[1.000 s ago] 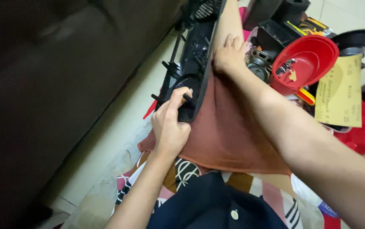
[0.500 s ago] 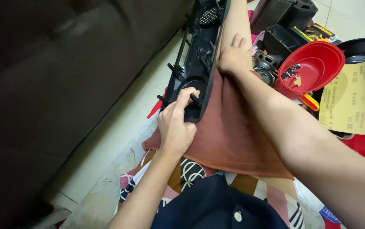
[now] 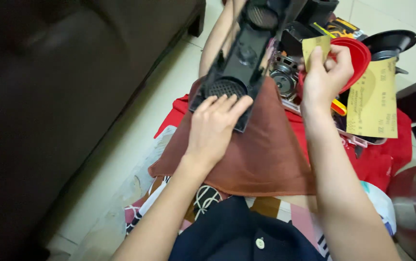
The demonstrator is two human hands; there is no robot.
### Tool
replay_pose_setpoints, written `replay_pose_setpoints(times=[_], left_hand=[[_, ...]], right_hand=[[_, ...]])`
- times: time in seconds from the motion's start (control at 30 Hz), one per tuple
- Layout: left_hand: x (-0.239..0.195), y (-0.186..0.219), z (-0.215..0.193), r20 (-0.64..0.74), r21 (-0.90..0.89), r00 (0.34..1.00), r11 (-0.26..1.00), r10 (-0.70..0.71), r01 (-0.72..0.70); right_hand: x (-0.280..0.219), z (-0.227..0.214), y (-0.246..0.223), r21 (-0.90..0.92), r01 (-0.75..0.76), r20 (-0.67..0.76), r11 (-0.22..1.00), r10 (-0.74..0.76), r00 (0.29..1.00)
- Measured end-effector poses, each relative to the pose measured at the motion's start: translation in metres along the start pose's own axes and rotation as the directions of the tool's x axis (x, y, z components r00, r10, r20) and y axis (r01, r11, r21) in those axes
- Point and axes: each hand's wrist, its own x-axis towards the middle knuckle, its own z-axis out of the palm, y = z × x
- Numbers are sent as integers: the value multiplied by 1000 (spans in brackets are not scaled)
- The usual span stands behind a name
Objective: The person scrubs the exterior and interior surfaces of a black plastic electronic device using a yellow sponge. They rotate the device to clean different sides and then open it to scrub the inside components.
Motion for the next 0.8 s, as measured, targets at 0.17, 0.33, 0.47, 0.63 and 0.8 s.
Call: replay_pose_setpoints(times=[0.17,0.33,0.47,0.63,0.8], left_hand=[[-2,14,12,64,48,997,997,50,-53],[-18,12,28,138,157,990,986,41,-63],[-9,20,7,88,-171,994,982,-64,78],[1,20,-8,-275,-318,863,887,-425,335],[-3,-4,18,304,-94,429,422,-851,902]], right_hand=[[-26,-1,-38,-135,322,274,937,-277,921],[-22,27,-4,-273,301,493,914,-136,859],[-21,34,-18,-290,260,713,921,26,701],[-24,32,2,-294,261,809,919,95,580],[-43,28,19,-296,309,610,904,-70,789]])
